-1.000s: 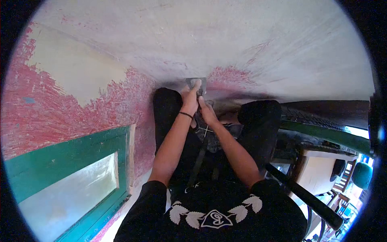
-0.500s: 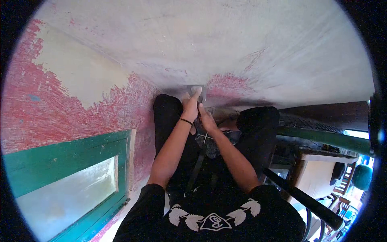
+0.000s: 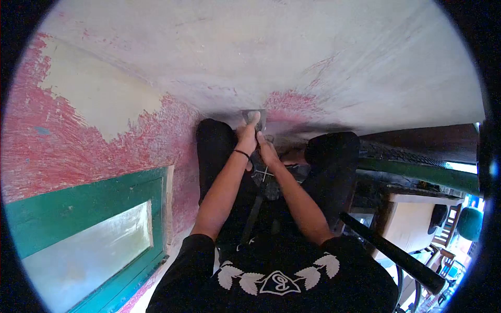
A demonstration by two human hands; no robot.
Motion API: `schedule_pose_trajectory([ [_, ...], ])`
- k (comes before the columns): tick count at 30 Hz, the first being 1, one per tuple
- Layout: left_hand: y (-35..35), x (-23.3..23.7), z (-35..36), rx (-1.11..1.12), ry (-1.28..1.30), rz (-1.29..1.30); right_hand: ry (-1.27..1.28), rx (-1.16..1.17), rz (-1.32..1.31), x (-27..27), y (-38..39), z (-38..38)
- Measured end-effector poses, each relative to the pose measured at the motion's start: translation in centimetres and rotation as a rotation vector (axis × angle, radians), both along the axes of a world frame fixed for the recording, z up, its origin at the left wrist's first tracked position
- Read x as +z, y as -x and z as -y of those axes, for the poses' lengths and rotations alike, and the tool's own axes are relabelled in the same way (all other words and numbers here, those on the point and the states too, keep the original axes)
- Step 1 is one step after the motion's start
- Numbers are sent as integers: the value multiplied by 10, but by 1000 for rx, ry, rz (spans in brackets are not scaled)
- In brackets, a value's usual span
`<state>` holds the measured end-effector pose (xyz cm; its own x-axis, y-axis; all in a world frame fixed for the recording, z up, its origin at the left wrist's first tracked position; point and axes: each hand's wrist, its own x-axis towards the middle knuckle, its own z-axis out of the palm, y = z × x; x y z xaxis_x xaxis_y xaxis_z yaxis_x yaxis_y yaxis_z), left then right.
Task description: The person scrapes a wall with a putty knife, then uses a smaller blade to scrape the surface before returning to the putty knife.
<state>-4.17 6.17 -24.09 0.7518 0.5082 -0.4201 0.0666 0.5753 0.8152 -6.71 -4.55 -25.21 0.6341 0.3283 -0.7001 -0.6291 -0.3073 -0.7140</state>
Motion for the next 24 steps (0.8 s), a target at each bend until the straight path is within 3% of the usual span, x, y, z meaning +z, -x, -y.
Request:
schedule_pose_trajectory([
  [3, -7, 17, -1, -49, 53, 29, -31, -33, 116, -20, -2, -2],
  [5, -4, 30, -6, -112, 22, 42, -34, 20, 135, 11, -12, 3],
  [9, 1, -7, -1, -89, 5, -67, -104, 16, 36, -8, 0, 8],
  [11, 1, -10, 4, -71, 55, -43, -129, -17, 27, -15, 5, 4],
  [14, 1, 3, 4, -34, -88, -61, -105, 4, -110, 4, 4, 2],
  [17, 10, 9, 0, -94, -109, -175, -45, 11, 15, -23, 8, 0],
  [19, 2, 12, 5, -54, -105, -154, -33, -8, 103, -15, 2, 4],
  [20, -3, 12, 15, 73, -55, 27, -66, -130, 213, -24, 4, -5],
  [24, -4, 12, -3, -120, 116, 81, -20, -25, 121, 5, -9, 7],
])
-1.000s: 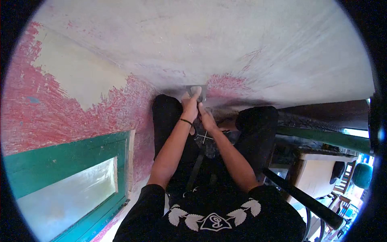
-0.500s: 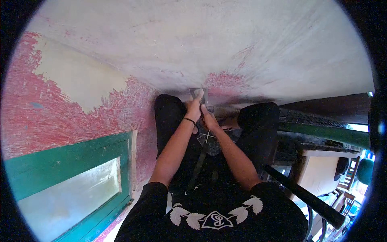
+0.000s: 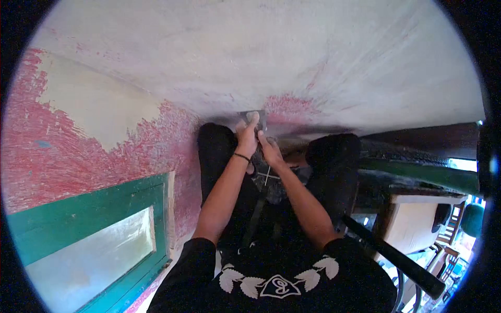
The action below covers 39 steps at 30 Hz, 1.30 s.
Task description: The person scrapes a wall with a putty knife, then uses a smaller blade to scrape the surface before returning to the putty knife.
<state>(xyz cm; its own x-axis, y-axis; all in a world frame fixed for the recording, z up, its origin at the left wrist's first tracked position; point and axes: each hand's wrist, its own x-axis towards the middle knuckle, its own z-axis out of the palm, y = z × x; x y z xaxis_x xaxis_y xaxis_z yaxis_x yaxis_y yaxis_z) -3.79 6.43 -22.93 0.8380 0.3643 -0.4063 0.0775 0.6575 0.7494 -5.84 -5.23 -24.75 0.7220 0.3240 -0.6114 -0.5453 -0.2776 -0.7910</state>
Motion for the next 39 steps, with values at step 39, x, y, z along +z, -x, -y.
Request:
schedule_pose_trajectory([
  [39, 4, -39, -1, 39, -13, -96, -90, 6, -2, -18, 4, -4],
])
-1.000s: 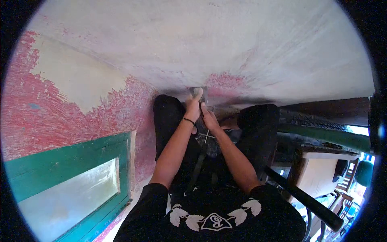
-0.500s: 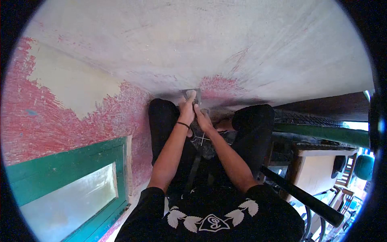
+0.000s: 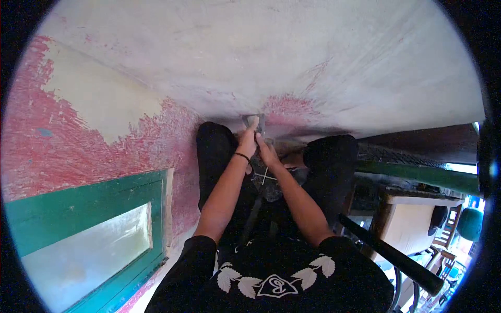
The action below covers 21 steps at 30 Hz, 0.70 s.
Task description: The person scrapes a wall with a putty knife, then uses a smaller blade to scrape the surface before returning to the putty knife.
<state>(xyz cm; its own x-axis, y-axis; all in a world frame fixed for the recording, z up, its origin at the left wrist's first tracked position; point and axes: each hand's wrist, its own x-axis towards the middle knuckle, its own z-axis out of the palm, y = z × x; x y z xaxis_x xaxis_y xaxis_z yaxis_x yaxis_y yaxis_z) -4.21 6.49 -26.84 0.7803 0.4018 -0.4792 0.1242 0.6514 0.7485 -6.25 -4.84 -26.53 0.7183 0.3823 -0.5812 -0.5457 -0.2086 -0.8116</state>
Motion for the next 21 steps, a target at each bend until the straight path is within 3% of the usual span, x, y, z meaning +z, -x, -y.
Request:
schedule_pose_trajectory([
  [3, -1, 51, 8, 19, -46, 76, 45, -43, -36, -10, -4, -6],
  [6, 2, 43, -3, -104, -5, -11, -26, 10, -200, 12, -6, 0],
  [7, 3, 39, 2, -24, -32, -66, -46, 28, -235, 7, -2, 2],
  [10, -1, 40, 11, 102, -81, 49, 26, -48, -11, -15, -6, -9],
  [13, -3, 58, 4, 17, -53, 130, 44, -127, 105, -3, -3, -12],
  [15, 2, 41, 2, 12, -106, 9, -60, -71, -76, 44, -1, -4],
  [17, -1, 27, 6, 69, -126, -33, 92, 19, -175, 11, -8, -3],
  [21, 0, 38, 3, 53, -67, 40, 60, 8, -207, 30, -8, -3],
])
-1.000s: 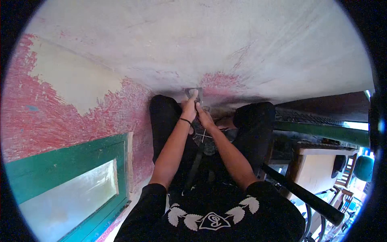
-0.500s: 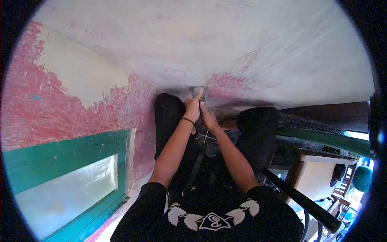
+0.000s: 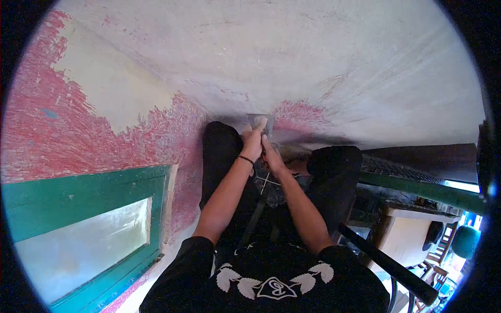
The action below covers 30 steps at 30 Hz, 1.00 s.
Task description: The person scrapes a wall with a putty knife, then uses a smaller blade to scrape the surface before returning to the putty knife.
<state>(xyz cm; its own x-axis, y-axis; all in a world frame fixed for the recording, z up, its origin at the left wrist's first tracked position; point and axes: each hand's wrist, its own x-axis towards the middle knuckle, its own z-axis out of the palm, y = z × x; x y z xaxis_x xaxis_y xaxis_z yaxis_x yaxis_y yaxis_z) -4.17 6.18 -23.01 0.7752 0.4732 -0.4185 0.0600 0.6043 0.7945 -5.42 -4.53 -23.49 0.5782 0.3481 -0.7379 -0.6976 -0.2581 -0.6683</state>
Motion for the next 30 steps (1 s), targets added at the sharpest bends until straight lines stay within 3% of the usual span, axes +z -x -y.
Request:
schedule_pose_trajectory([
  [3, 5, 20, -3, -92, -173, -43, -73, -6, -12, 0, 1, 1],
  [5, 3, 17, 6, 30, -79, -91, -76, 55, -74, -14, -2, 2],
  [6, 2, -6, 4, 31, -49, -75, -88, 32, 3, -21, 5, -1],
  [8, 1, 5, 5, 52, -62, -43, -102, 1, 103, -24, 3, -2],
  [11, -1, 9, -3, -48, -128, 35, -109, -29, 182, -40, 2, -4],
  [14, 4, -1, 3, -36, -51, -140, -64, -38, 137, -60, 5, -2],
  [17, -3, 0, 12, 105, -73, 3, -91, -21, 129, -42, 0, -1],
  [18, 2, 45, 11, 13, -70, 26, -93, -22, 110, -35, -2, -2],
  [21, 3, 28, 2, -133, -314, -80, -77, 18, 65, -17, -1, 1],
  [22, 5, 24, 7, -88, -176, -130, -74, 39, 43, -17, 2, 4],
  [25, 4, 21, 18, 98, -81, -120, -84, 97, -44, -11, -2, 5],
  [30, 10, 17, 12, -14, -210, -173, -98, 12, -63, 0, 12, 3],
])
